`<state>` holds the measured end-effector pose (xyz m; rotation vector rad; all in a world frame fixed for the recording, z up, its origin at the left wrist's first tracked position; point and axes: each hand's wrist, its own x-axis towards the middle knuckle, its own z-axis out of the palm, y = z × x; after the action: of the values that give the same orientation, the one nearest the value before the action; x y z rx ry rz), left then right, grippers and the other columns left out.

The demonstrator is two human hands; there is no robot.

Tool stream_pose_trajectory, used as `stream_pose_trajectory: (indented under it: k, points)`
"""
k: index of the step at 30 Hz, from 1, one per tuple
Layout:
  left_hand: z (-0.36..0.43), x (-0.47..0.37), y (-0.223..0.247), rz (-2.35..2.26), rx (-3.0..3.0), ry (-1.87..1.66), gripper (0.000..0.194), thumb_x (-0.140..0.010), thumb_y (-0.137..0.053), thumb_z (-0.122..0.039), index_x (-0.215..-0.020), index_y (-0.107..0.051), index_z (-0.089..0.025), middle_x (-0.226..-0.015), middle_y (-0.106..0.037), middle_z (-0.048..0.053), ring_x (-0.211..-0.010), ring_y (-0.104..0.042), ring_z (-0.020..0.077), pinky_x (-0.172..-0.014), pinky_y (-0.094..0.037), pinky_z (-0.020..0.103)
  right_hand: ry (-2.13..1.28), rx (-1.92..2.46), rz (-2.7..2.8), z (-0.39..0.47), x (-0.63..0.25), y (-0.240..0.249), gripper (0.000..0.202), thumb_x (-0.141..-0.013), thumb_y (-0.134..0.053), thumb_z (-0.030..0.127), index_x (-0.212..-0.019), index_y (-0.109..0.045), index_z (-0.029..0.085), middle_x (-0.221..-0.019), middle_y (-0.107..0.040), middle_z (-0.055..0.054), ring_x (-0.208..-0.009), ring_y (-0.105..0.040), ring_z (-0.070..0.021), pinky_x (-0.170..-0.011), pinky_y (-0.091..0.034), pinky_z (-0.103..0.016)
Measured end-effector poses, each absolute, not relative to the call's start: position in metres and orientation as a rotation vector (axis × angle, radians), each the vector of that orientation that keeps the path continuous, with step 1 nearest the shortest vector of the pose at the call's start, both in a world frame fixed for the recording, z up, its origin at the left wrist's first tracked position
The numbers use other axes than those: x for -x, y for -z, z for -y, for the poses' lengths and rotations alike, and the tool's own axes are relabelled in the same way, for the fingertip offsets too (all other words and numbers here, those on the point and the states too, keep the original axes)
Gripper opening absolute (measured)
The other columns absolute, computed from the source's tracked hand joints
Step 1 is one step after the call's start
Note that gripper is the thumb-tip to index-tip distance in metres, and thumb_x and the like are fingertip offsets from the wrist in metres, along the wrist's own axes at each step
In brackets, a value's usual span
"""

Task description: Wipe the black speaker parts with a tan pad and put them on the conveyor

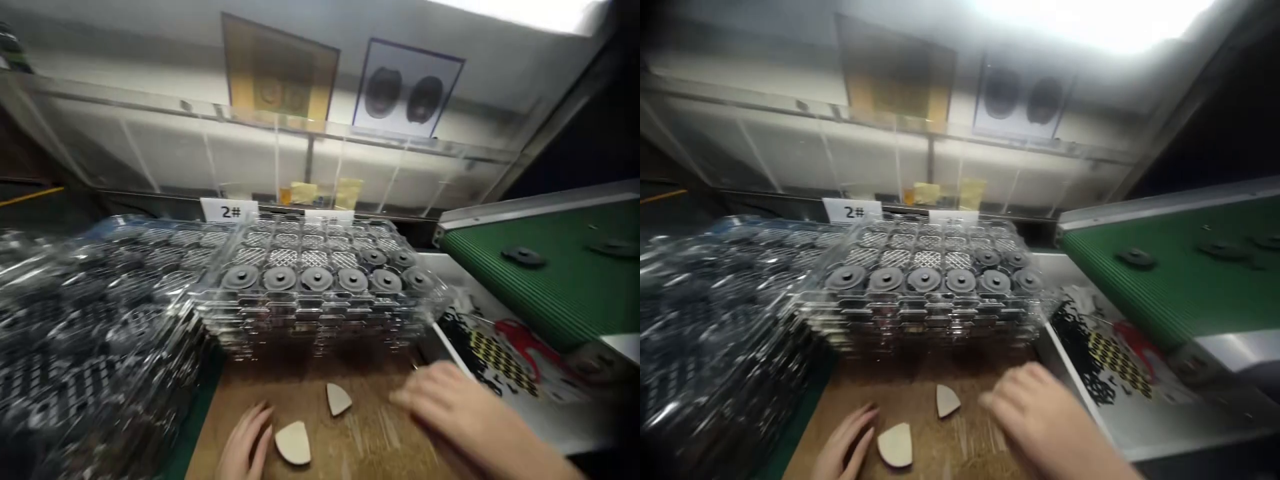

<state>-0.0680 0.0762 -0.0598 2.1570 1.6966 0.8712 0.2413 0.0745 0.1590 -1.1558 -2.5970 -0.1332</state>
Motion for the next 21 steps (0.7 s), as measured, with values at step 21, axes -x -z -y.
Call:
stream_pose_trajectory:
  k: [21]
  points:
    - [-0.078, 0.057, 0.06, -1.634, -1.906, -0.845, 0.022, -0.077, -0.05, -0.031, -0.09, -0.069, -0.032, -0.112, -0.065, 0.004, -0.111, -0.054, 0.0312, -0.087, -0.046, 0.051, 0.583, 1.945, 1.564, -0.208, -0.406, -0.21, 0.062, -0.083, -0.044, 0.047, -0.134, -0.035, 0.012, -0.127, -0.043, -0.021, -0.119, -0.037, -0.0388, -0.092, -0.031, -0.055]
